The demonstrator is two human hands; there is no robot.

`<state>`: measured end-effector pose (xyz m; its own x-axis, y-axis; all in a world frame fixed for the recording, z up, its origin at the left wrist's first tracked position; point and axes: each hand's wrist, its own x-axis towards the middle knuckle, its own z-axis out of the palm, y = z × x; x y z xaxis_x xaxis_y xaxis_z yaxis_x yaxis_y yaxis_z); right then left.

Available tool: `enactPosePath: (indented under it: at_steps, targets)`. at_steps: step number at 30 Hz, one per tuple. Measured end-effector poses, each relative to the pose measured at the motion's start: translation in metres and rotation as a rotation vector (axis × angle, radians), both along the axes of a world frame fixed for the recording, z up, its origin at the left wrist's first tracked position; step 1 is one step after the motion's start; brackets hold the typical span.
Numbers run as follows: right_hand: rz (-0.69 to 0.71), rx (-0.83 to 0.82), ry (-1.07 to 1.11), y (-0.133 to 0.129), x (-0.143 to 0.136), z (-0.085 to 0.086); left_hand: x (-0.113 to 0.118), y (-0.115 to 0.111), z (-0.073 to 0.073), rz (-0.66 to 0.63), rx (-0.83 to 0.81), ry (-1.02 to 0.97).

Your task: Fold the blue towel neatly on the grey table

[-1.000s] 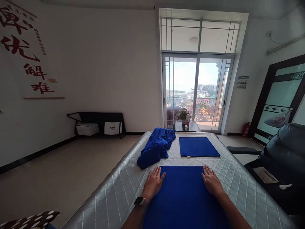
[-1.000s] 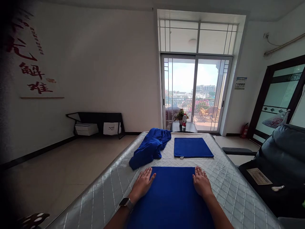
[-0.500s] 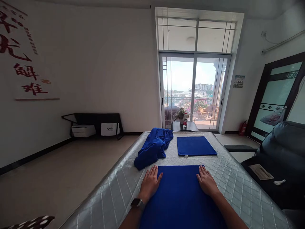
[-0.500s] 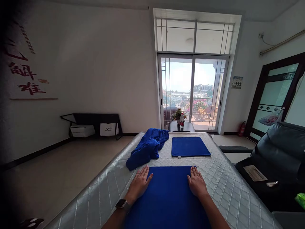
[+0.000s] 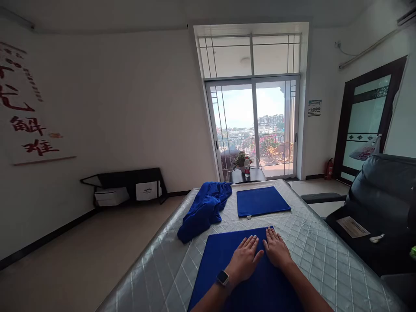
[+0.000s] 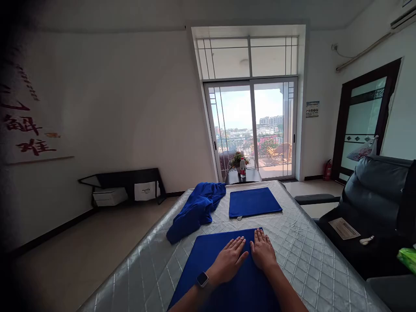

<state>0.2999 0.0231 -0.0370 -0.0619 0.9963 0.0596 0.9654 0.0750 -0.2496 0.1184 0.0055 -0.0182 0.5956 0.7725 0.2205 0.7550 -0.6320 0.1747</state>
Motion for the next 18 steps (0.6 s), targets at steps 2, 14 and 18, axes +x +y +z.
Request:
enactPosePath:
  at_steps: [2, 14, 18]
  targets:
    - [0.026, 0.002, -0.016, -0.001, 0.001, -0.001, 0.027, 0.012, 0.001, 0.042, -0.029, -0.002]
    - [0.012, 0.010, -0.002, 0.001, 0.000, 0.001, -0.011, 0.032, -0.018, 0.329, -0.034, 0.049]
    - [0.013, 0.008, -0.029, 0.002, -0.001, 0.000, -0.073, 0.027, -0.018, 0.448, -0.019, 0.094]
